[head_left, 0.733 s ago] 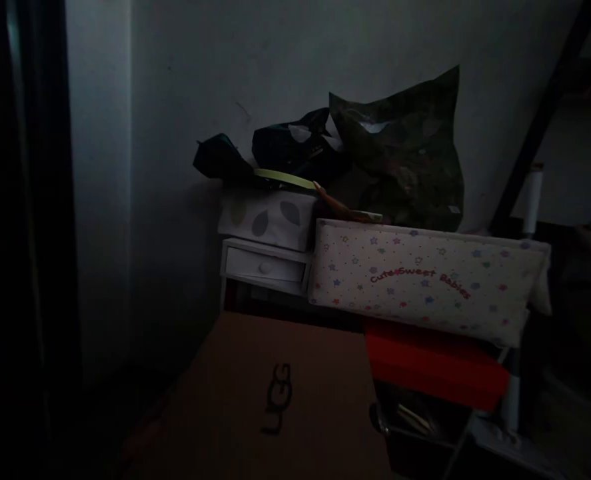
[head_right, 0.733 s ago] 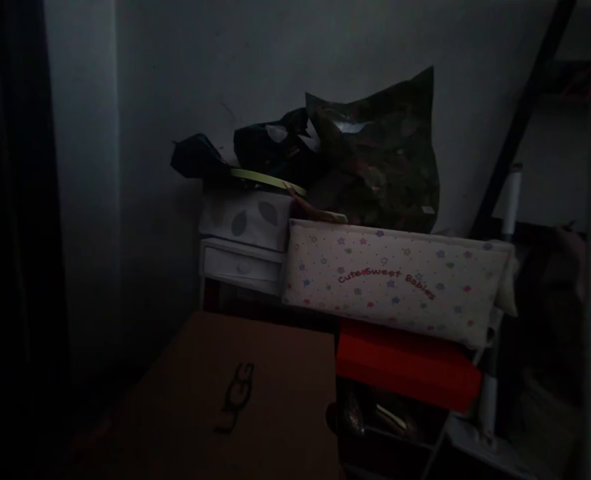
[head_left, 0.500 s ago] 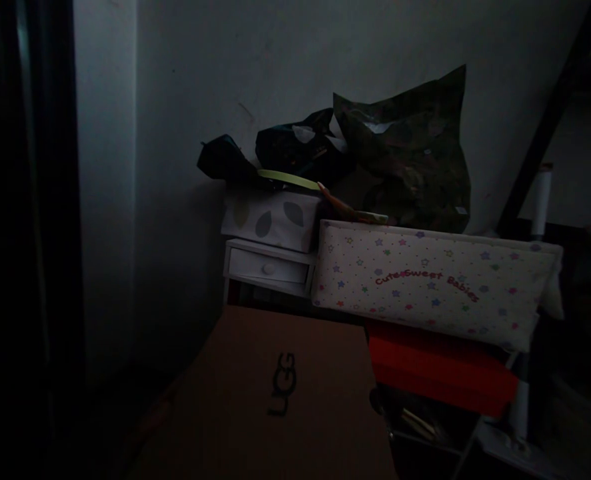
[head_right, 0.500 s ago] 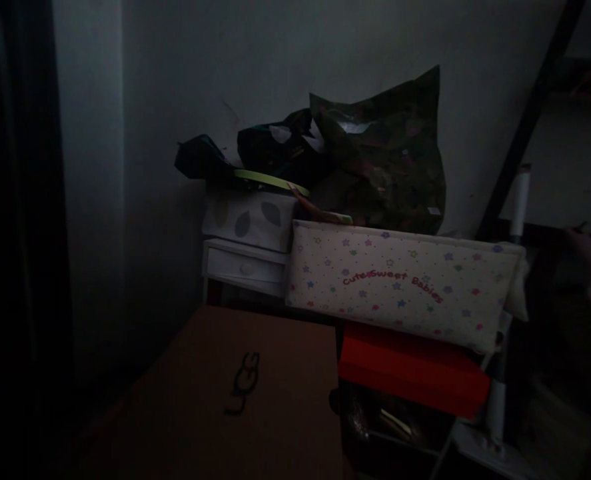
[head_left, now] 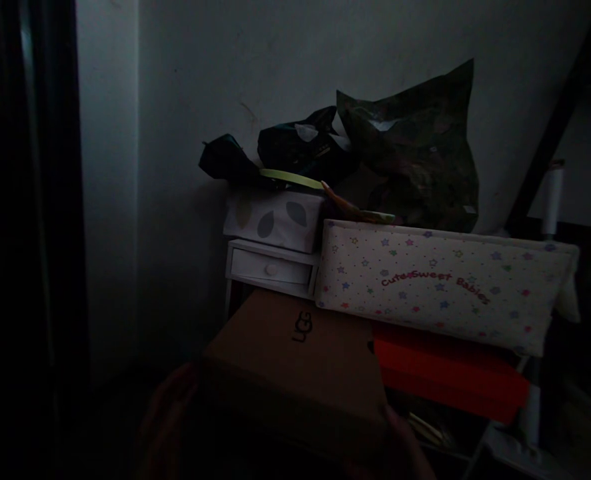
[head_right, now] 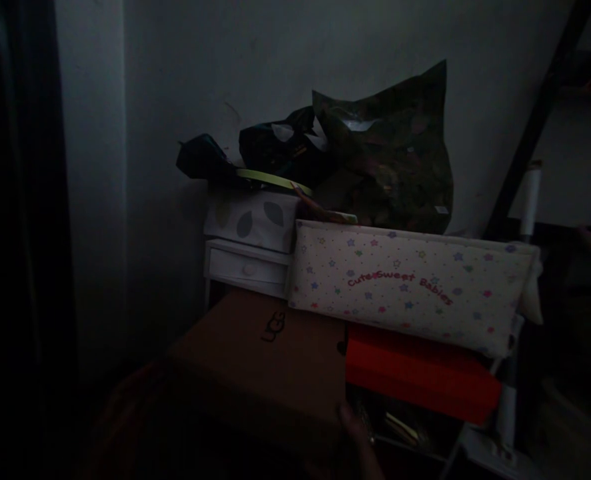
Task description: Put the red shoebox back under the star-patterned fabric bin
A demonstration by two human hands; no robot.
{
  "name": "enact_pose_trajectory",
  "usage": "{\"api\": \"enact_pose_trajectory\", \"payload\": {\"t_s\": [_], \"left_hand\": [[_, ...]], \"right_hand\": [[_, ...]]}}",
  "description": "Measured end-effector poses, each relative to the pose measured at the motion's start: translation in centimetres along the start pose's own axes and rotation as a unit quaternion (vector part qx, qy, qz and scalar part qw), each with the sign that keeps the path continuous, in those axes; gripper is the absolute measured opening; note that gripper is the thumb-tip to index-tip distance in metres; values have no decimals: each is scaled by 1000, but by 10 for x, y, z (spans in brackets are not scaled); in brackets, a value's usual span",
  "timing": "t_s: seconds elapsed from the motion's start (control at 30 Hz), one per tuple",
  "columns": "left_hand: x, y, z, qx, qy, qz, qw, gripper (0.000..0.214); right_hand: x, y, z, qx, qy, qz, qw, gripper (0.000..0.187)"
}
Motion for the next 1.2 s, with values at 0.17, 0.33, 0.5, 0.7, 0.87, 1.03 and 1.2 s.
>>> {"api": "enact_pose_trajectory", "payload": {"t_s": [0.17,0.33,0.5,0.7,0.87,1.03,1.2], "left_hand": [[5,35,-3,-43,28,-93,994,66],[-3,62,14,-167,121,-137,969,63],[-9,99,20,-285,156,-165,931,60],[-15,128,-10,-376,154,-197,892,63],[-4,145,-25,-414,187,-211,865,68],[8,154,-25,-449,211,-205,844,71],[7,154,-28,-446,213,-211,843,75]], "right_hand": [[-19,12,-3,-75,50,24,996,66],[-31,24,-19,-71,42,2,997,67],[-49,33,-33,-65,20,-35,997,69],[-69,18,-26,-104,-17,5,994,67],[-85,1,-17,-134,-33,53,989,55],[-88,-10,-5,-146,-30,70,986,44],[-73,-49,15,-149,-32,100,983,52]]}}
Point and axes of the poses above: each hand's wrist, its own x-axis away from the middle knuckle, its own y-axis out of the palm, z = x × y, the point moved 10 cm from there along -x, towards the middle knuckle, and after that the axes turned 6 degrees about x, right-handed, at the moved point
